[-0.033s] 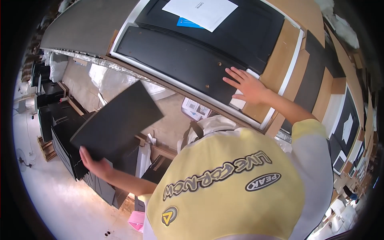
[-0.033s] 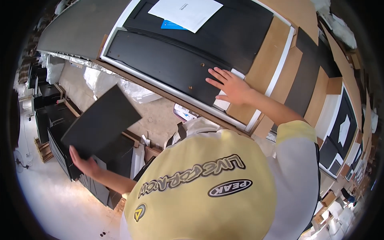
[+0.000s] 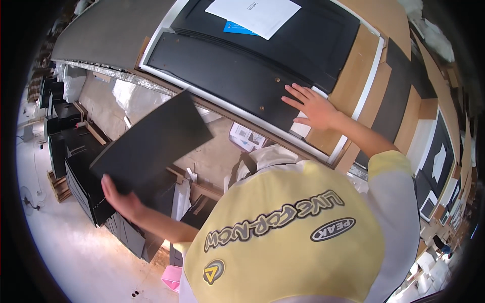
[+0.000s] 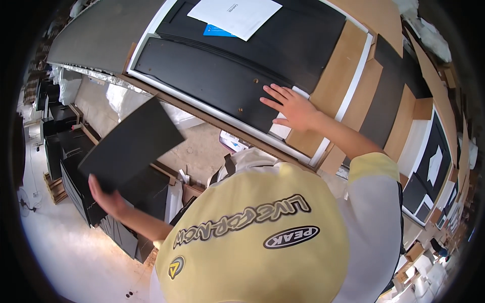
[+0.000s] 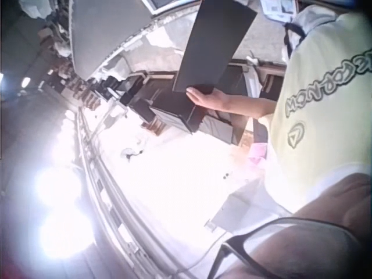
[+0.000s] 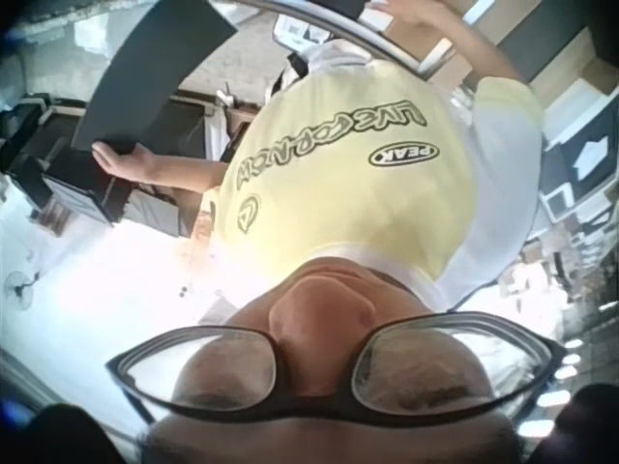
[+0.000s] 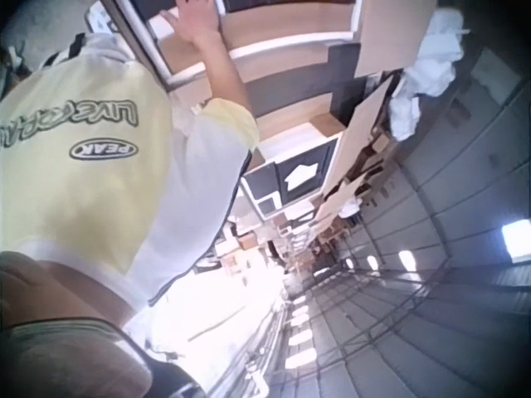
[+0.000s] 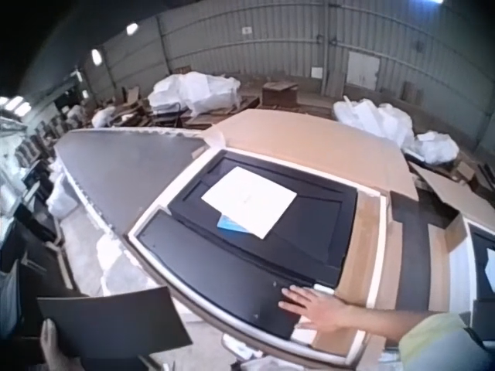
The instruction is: Packaging wooden furniture parts into a cardboard box with protective foam and tape.
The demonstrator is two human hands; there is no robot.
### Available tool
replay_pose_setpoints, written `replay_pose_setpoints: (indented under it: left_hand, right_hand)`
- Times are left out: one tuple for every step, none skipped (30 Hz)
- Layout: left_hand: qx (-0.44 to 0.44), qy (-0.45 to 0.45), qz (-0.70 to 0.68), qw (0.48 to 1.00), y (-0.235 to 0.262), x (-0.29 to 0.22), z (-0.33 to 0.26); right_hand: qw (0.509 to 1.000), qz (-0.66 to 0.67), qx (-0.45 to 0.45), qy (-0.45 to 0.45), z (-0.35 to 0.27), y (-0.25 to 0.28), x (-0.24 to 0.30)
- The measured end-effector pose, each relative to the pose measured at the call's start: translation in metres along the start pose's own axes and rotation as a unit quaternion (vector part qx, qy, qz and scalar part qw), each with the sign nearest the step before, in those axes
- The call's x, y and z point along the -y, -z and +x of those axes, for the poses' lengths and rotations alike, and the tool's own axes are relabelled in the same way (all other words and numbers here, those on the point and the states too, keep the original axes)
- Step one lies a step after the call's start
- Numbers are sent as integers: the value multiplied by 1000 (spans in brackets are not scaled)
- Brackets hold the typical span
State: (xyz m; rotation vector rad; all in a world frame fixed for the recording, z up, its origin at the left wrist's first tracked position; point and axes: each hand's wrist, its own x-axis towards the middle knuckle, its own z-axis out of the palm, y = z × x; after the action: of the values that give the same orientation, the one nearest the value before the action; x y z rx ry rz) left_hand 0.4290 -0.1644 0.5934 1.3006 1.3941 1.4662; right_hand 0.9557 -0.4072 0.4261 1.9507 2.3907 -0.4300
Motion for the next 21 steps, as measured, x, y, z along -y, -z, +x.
replay_pose_setpoints:
  left_hand:
    - [50, 83, -116, 988, -22, 12, 7]
    - [68, 98, -95, 988, -57, 11, 0]
    - [83, 113, -72, 987, -94, 8, -13]
    - [111, 129, -68, 983, -120, 10, -20]
    - [144, 145, -70, 976, -150, 19, -23]
    - [185, 169, -91, 964, -177, 32, -23]
    - [223, 193, -113, 949, -205, 42, -23]
    - [257, 204, -108, 938, -234, 43, -26]
    - [291, 215, -103, 926, -262, 43, -30]
    - [349, 230, -97, 903, -290, 42, -31]
    - [404, 242, -89, 878, -315, 38, -29]
    - [418, 234, -135, 867, -335, 35, -27]
    - [433, 225, -181, 854, -351, 33, -24]
    - [425, 222, -183, 858, -362, 29, -19]
    - [397, 231, -211, 863, -371, 24, -14]
    - [364, 238, -239, 868, -373, 21, -12]
    - [351, 237, -241, 873, -367, 23, -16]
    - [340, 184, -179, 905, -360, 26, -25]
    - [322, 132, -114, 930, -349, 29, -36]
    - [335, 121, -77, 931, -330, 26, -57]
    - [345, 117, -57, 930, -307, 32, -77]
  right_hand:
    - [1000, 19, 1, -15, -2, 4, -3]
    - [999, 25, -36, -19, 0, 10, 2]
    - [999, 26, -37, -13, 2, 12, 4]
    - [981, 184, -54, -38, 5, 15, 1]
    - [938, 333, -69, -66, 7, 19, -3]
    - [807, 554, -161, -125, 8, 25, -1]
    - [810, 550, -162, -122, 3, 35, -6]
    - [669, 717, -157, -121, -4, 49, -14]
    - [495, 849, -141, -116, -10, 58, -19]
    - [496, 822, -188, -207, -10, 55, -19]
    - [502, 821, -184, -200, -6, 50, -26]
    - [496, 788, -273, -242, 1, 43, -37]
    - [484, 746, -359, -284, 5, 42, -48]
    - [467, 754, -392, -244, 9, 53, -55]
    - [454, 767, -399, -216, 12, 57, -66]
    - [487, 752, -387, -217, 19, 62, -77]
    - [520, 738, -371, -217, 30, 69, -85]
    - [599, 680, -329, -265, 34, 68, -105]
    - [672, 613, -281, -306, 36, 63, -125]
    - [742, 508, -280, -335, 39, 51, -145]
    - [779, 406, -269, -395, 42, 50, -154]
